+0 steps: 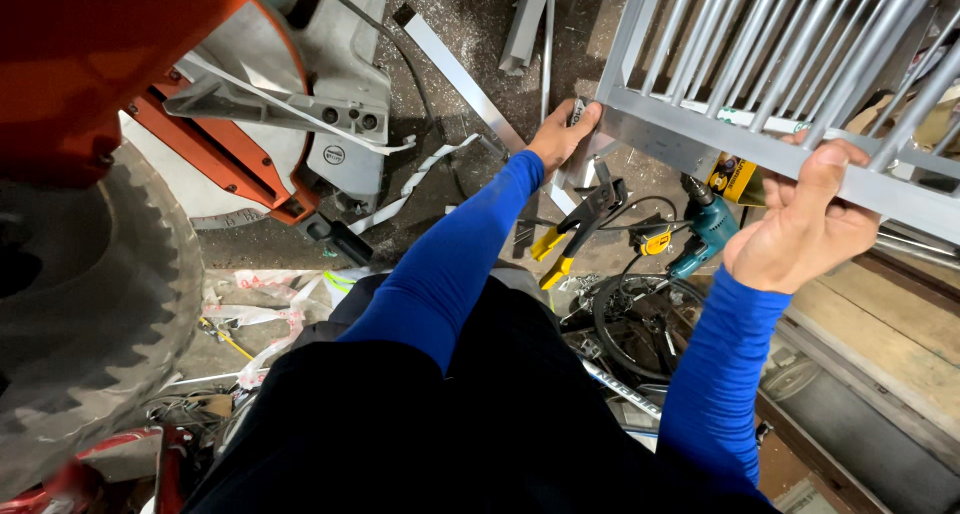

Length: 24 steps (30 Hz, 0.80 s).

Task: The person assembles a metal frame by aligning metal bars by hand, drilling holes with a power drill, fastening joints using a hand riveter, and measuring with a square ruler.

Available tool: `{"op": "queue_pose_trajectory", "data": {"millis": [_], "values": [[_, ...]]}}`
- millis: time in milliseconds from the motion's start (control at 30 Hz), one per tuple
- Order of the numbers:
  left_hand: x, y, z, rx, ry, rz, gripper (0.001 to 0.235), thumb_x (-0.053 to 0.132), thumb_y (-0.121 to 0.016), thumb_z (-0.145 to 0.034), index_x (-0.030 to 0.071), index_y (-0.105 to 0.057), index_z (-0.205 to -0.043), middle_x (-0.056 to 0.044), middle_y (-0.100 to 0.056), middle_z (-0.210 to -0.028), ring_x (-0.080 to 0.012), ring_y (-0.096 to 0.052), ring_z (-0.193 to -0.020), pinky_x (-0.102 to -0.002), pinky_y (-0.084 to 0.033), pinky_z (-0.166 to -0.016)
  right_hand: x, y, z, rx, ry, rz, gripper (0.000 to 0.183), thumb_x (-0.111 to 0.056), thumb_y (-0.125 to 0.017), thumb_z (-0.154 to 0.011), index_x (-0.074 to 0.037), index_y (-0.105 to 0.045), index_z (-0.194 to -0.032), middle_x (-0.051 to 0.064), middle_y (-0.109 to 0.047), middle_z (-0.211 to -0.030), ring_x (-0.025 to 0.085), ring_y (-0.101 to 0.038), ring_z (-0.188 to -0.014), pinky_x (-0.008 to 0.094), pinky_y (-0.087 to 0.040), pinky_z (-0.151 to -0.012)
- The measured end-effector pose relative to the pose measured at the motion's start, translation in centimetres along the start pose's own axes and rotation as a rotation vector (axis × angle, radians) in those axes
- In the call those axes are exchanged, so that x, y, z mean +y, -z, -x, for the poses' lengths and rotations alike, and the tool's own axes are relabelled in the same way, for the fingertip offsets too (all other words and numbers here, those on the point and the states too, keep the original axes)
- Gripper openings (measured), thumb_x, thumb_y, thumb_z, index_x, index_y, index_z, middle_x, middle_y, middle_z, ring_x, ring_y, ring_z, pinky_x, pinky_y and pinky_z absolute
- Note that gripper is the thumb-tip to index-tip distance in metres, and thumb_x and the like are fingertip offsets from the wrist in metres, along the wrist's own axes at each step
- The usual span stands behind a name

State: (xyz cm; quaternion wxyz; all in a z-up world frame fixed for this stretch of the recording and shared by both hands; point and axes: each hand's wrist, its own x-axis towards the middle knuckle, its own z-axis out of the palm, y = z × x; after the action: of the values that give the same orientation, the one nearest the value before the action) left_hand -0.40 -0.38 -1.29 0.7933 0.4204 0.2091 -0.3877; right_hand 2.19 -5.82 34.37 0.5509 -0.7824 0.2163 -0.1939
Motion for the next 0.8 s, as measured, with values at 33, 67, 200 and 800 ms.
{"op": "queue_pose_trajectory", "data": {"millis": [33, 67, 200, 800], "values": [[0.10, -0.13, 0.10, -0.007, -0.015, 0.013, 0.111, 0.072, -0.066, -0.082, -0.008, -0.036, -0.153, -0.028, -0.056, -0.145, -0.0318, -0.057, -0.133, -0.039, -0.044, -0.111, 0.00, 0.04, -0.07, 0.000, -0.001, 0.002, 0.020, -0.013, -0.074, -0.112, 0.001, -0.063, -0.121, 0.017, -0.073, -0.111, 0.023, -0.076, -0.094, 0.030, -0.061, -0.070], [0.22, -0.19, 0.18, -0.007, -0.014, 0.014, 0.111, 0.072, -0.066, -0.082, -0.008, -0.036, -0.153, -0.028, -0.056, -0.145, -0.0318, -0.057, -0.133, -0.039, -0.044, -0.111, 0.04, 0.05, -0.15, 0.001, -0.002, 0.006, 0.021, -0.014, -0.074, -0.112, 0.002, -0.064, -0.121, 0.017, -0.073, -0.111, 0.023, -0.076, -0.093, 0.030, -0.060, -0.069], [0.31, -0.08, 0.08, -0.021, -0.001, 0.027, 0.111, 0.072, -0.066, -0.081, -0.010, -0.040, -0.151, -0.031, -0.056, -0.144, -0.0346, -0.057, -0.131, -0.040, -0.044, -0.110, 0.06, -0.01, -0.06, 0.001, -0.002, 0.006, 0.024, -0.015, -0.075, -0.113, 0.002, -0.062, -0.123, 0.016, -0.073, -0.113, 0.023, -0.077, -0.096, 0.031, -0.062, -0.072], [0.02, 0.28, -0.31, -0.039, -0.021, 0.043, 0.088, 0.065, -0.069, -0.089, -0.002, -0.048, -0.143, -0.017, -0.066, -0.125, -0.0247, -0.065, -0.114, -0.037, -0.051, -0.099, -0.37, -0.20, 0.07, -0.058, 0.000, -0.017, 0.024, -0.017, -0.072, -0.117, 0.003, -0.061, -0.124, 0.022, -0.071, -0.113, 0.024, -0.070, -0.094, 0.032, -0.064, -0.078]]}}
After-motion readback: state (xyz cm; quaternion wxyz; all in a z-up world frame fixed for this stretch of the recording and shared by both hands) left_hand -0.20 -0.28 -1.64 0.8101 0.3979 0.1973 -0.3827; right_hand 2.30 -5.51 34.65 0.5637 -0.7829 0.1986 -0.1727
